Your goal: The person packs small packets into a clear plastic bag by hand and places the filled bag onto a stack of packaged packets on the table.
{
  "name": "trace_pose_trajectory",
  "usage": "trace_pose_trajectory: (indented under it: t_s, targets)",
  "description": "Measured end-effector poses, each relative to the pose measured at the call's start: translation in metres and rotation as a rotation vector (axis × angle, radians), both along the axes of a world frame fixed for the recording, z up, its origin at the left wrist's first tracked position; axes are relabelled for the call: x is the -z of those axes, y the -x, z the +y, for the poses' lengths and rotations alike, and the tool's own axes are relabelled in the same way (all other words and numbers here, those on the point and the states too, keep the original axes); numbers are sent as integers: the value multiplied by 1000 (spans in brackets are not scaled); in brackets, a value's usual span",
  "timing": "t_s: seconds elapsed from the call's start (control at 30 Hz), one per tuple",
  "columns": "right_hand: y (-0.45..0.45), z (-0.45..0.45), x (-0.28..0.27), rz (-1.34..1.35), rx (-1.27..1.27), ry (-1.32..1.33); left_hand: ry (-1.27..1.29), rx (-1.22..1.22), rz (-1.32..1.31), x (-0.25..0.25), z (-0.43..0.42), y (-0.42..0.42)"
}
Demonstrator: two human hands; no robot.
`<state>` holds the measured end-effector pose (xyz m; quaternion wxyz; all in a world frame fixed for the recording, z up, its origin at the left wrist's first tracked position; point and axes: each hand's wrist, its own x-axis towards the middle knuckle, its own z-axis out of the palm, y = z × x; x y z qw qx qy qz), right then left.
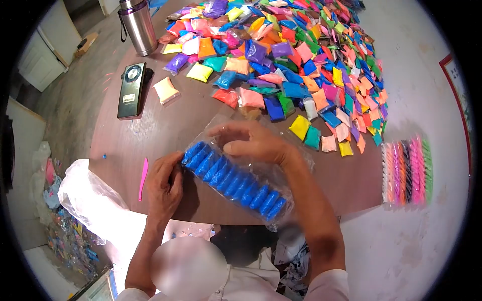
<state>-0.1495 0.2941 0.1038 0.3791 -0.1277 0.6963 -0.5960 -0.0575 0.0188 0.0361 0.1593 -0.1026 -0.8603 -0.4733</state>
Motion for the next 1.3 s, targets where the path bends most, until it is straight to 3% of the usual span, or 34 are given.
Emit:
trace_pose_trajectory:
  t_s: [0.23, 0.4, 0.47, 0.53, 0.6, 0.73, 0.87, 0.93, 1.13, 1.3]
  targets:
    - [4, -10, 16, -15, 14, 27, -9, 11, 5, -1, -1, 0]
    - [-3, -4, -6, -45, 105, -69, -4, 7, -3, 0, 1, 0]
    - [-8, 6, -9, 347, 261, -271, 10, 7, 1, -2, 2, -1]
    - [-33, 16, -17, 467, 378, -264, 27, -19, 5, 1, 1, -2]
    - [-68, 21, -41, 717, 545, -536, 4, -14, 7, 9, 1, -2]
    - [-118, 60, -36, 778, 512, -661, -98, 12, -73, 13, -1, -1]
    - [-136, 83, -34, 505, 492, -555, 6, 23, -106, 3, -2, -2]
    - [-131, 93, -29, 312, 269, -467, -27, 51, -101, 11, -3, 0]
    - [-115, 95, -22, 319, 32, -438, -43, 30, -153, 8, 1, 1]
    - [-118, 94, -2, 249, 74, -297, 7, -10, -191, 0, 4, -1]
